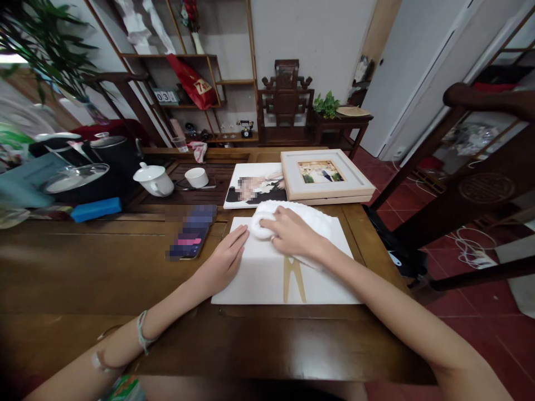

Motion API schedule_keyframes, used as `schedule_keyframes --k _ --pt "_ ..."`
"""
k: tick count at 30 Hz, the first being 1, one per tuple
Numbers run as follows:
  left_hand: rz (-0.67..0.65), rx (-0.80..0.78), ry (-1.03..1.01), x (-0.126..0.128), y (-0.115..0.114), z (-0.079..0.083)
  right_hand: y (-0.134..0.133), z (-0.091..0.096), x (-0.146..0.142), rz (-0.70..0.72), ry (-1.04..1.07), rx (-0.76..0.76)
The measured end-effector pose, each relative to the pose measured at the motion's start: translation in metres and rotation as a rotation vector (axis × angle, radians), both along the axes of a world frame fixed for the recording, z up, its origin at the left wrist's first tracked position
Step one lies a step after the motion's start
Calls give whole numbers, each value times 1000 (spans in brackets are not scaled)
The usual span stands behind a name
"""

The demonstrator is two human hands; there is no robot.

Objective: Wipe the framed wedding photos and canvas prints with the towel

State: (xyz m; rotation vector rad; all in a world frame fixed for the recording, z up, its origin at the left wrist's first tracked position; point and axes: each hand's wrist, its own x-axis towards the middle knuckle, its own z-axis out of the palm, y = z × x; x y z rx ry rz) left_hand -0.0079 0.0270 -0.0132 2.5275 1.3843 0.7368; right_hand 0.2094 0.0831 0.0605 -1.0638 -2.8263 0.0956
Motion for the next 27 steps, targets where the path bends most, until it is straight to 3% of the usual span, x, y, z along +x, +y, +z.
schedule_keyframes --k 4,7,9,12,17,20,22,24,27 --pt "-20 -49 -5 -1 0 2 -61 -10 -15 121 -81 73" --pt "-5 -71 8 -1 0 1 -120 -14 -11 196 -57 74" --pt "3 -70 6 -1 0 0 -141 -14 -5 258 -33 21" --pt "2 -60 2 -1 0 -2 -126 -13 3 210 -10 -57" --pt "7 -33 -2 -1 0 -3 -40 -17 7 66 17 23" --pt "9 -25 0 -1 0 -1 -20 -21 0 11 11 66" --pt "7 -26 2 -1 0 -1 -35 -25 -9 -44 -10 111" --pt "-1 -39 7 -2 0 0 -67 -29 -18 -43 -39 159" --pt "-13 -61 -12 -4 -1 -1 -122 -29 -25 87 -51 180"
